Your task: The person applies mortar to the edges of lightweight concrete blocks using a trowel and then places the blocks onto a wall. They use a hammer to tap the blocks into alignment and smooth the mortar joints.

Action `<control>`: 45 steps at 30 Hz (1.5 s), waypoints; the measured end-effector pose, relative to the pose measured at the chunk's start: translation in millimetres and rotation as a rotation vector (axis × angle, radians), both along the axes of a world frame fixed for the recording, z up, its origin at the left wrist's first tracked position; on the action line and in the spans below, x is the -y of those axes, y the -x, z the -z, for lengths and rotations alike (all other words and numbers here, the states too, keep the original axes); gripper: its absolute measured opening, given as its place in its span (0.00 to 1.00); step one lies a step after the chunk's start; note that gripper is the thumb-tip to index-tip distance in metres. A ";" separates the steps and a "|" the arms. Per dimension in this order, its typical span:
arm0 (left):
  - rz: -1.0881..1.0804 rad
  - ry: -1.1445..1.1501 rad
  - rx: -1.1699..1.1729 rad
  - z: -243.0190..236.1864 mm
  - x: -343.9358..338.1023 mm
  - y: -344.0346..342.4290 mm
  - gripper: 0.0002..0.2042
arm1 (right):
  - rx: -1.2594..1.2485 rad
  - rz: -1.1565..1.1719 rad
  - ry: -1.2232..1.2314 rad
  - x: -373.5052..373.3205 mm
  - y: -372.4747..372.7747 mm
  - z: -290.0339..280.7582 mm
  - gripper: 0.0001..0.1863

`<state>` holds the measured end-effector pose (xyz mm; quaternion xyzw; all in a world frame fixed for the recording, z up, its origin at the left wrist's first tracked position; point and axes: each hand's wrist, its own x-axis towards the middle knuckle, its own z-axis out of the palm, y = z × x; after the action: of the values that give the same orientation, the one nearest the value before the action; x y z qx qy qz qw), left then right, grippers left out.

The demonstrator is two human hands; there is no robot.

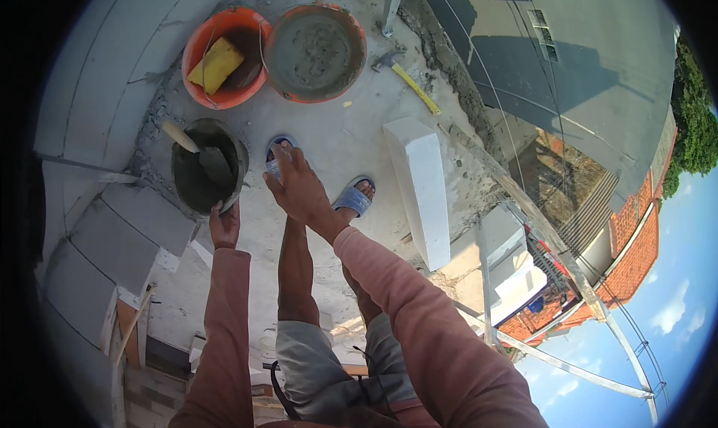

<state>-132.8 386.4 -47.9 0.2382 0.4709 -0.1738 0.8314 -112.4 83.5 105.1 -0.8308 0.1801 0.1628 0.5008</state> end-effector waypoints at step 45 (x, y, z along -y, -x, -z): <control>1.204 -0.614 0.378 -353.4 187.7 -99.3 0.32 | -0.012 -0.433 0.505 128.0 47.3 -225.7 0.32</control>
<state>-33.5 198.7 305.5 0.7077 0.1325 -0.4188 0.5533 -159.7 -44.5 330.9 -0.9468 0.0370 0.2203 0.2316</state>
